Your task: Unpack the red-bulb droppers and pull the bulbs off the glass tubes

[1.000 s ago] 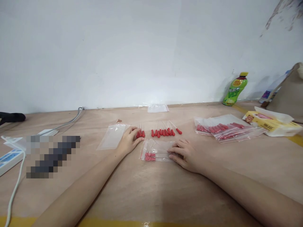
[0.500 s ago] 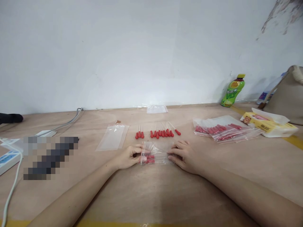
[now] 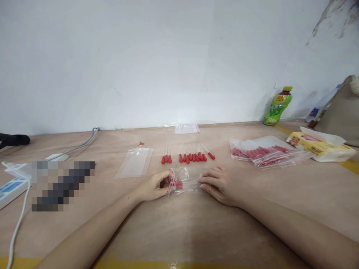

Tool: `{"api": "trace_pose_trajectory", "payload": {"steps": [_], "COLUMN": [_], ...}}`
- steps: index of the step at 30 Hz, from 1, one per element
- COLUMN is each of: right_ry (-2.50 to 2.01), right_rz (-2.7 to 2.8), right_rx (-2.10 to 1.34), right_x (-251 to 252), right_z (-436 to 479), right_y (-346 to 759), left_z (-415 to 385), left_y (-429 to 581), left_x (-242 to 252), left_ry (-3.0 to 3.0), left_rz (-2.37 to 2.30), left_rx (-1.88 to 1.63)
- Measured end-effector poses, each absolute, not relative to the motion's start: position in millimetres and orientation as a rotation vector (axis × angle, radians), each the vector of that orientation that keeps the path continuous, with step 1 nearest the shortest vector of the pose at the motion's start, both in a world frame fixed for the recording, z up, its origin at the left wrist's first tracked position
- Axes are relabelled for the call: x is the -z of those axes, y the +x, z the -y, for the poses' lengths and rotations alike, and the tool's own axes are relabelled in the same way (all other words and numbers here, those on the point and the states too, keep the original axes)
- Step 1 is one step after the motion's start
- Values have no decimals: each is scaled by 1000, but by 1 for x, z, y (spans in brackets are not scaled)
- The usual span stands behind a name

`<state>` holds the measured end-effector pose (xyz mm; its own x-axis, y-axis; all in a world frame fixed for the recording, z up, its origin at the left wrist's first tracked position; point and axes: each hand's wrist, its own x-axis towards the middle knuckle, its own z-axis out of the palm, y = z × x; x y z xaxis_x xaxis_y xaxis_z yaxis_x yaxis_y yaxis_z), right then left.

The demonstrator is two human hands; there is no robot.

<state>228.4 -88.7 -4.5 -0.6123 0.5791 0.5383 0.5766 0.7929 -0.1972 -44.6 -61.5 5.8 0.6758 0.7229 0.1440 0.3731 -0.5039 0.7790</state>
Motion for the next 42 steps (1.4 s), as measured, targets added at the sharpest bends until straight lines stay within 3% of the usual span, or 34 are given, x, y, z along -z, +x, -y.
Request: {"api": "trace_pose_trajectory", "payload": {"steps": [11,17,20,23,27,35,42], "right_ry": [-838,-886,-900,-902,-882,-851,-871], "right_rz": [2439,2462,2462,2464,2457,2466,2479], "right_rx": [-209,-227,-234,-232,-198,-201,-199], "right_x": [10,8,6,6,9,9,9], "right_z": [85,86,87,88,86,85,85], "right_y": [232,232,232,232,232,233,233], "left_z": [59,38,23,12,5,-6,-6], "left_y": [-47,-76,-109,-135,-133,-95,-86], "left_x": [-8,-44,-71,-86,-72,-13,-3], "left_ry": [2091,1946,1872,1812,1929,2948,3078], "left_rz": [-878,-959,-1123,-1354,-1518,-1357,-1262], "left_rx": [-610,-680,-852,-1264,-1666,-1266,-1177]}}
